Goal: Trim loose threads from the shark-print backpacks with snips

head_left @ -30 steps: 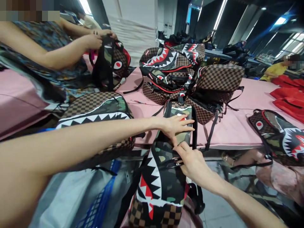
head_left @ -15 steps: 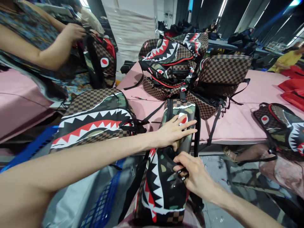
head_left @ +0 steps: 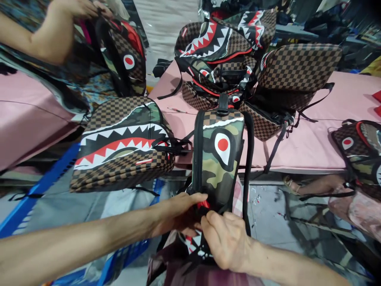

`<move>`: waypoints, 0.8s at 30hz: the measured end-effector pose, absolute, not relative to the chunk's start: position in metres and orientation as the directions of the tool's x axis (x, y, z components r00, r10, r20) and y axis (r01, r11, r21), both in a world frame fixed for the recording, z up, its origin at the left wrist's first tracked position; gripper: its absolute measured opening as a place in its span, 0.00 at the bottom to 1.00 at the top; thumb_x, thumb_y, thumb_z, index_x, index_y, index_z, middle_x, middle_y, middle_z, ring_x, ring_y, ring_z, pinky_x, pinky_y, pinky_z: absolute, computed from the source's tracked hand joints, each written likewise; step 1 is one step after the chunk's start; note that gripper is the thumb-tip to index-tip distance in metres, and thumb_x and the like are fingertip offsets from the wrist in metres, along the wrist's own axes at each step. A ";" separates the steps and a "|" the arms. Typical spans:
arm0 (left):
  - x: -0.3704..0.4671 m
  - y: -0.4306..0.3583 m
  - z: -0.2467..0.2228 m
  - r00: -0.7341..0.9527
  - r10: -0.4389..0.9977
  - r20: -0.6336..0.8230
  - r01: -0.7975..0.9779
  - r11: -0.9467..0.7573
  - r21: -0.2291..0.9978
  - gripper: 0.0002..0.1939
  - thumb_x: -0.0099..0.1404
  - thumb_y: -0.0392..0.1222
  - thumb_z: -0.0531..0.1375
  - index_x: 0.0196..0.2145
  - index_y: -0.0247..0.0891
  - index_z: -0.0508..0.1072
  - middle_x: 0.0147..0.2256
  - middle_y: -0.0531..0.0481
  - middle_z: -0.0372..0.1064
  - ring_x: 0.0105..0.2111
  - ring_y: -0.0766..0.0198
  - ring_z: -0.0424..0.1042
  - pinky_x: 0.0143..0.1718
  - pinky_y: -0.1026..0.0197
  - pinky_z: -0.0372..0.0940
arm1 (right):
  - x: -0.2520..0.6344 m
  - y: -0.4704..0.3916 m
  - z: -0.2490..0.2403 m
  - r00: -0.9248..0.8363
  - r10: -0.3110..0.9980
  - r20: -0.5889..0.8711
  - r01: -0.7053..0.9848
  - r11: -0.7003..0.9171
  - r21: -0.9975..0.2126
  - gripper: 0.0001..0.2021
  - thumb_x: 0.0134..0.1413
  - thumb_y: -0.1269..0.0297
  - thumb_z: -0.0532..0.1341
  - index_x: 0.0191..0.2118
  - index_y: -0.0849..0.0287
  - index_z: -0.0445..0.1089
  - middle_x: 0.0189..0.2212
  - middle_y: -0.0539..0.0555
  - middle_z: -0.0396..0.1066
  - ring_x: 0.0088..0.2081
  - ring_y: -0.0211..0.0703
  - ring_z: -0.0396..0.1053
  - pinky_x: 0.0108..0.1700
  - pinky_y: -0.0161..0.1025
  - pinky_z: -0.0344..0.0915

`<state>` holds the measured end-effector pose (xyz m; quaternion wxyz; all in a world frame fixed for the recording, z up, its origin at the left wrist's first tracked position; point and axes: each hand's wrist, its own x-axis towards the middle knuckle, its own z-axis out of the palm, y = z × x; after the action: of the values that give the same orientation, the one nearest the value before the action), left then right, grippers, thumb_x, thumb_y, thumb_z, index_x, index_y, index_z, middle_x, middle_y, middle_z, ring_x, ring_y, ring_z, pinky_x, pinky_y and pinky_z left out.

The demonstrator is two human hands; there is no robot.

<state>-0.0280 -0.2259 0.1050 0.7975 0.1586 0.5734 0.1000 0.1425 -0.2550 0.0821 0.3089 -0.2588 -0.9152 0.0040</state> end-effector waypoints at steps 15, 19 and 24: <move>-0.020 -0.244 0.087 0.436 0.530 -0.727 -0.436 0.832 0.344 0.12 0.47 0.27 0.62 0.33 0.27 0.73 0.32 0.44 0.75 0.35 0.62 0.73 0.45 0.60 0.65 | 0.164 -0.274 0.071 -0.741 0.505 0.442 0.537 0.841 -0.061 0.16 0.59 0.76 0.46 0.43 0.73 0.69 0.35 0.63 0.73 0.30 0.39 0.68 0.26 0.35 0.57; -0.023 -0.242 0.084 0.453 0.528 -0.718 -0.433 0.835 0.340 0.13 0.47 0.27 0.62 0.34 0.27 0.73 0.33 0.44 0.74 0.36 0.61 0.73 0.47 0.59 0.64 | 0.164 -0.272 0.070 -0.741 0.500 0.447 0.532 0.845 -0.063 0.16 0.59 0.75 0.46 0.44 0.73 0.69 0.36 0.63 0.73 0.30 0.39 0.68 0.26 0.35 0.57; -0.019 -0.245 0.075 0.431 0.566 -0.703 -0.439 0.812 0.385 0.09 0.43 0.27 0.59 0.27 0.29 0.72 0.29 0.46 0.73 0.31 0.63 0.72 0.43 0.59 0.65 | 0.165 -0.268 0.070 -0.751 0.517 0.411 0.525 0.845 -0.104 0.16 0.60 0.75 0.45 0.43 0.71 0.69 0.35 0.61 0.73 0.28 0.37 0.66 0.25 0.35 0.56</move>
<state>-0.0194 -0.2454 0.0752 0.8429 0.0718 0.4422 0.2981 0.1647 -0.2684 0.0703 0.2169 -0.2782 -0.9357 -0.0089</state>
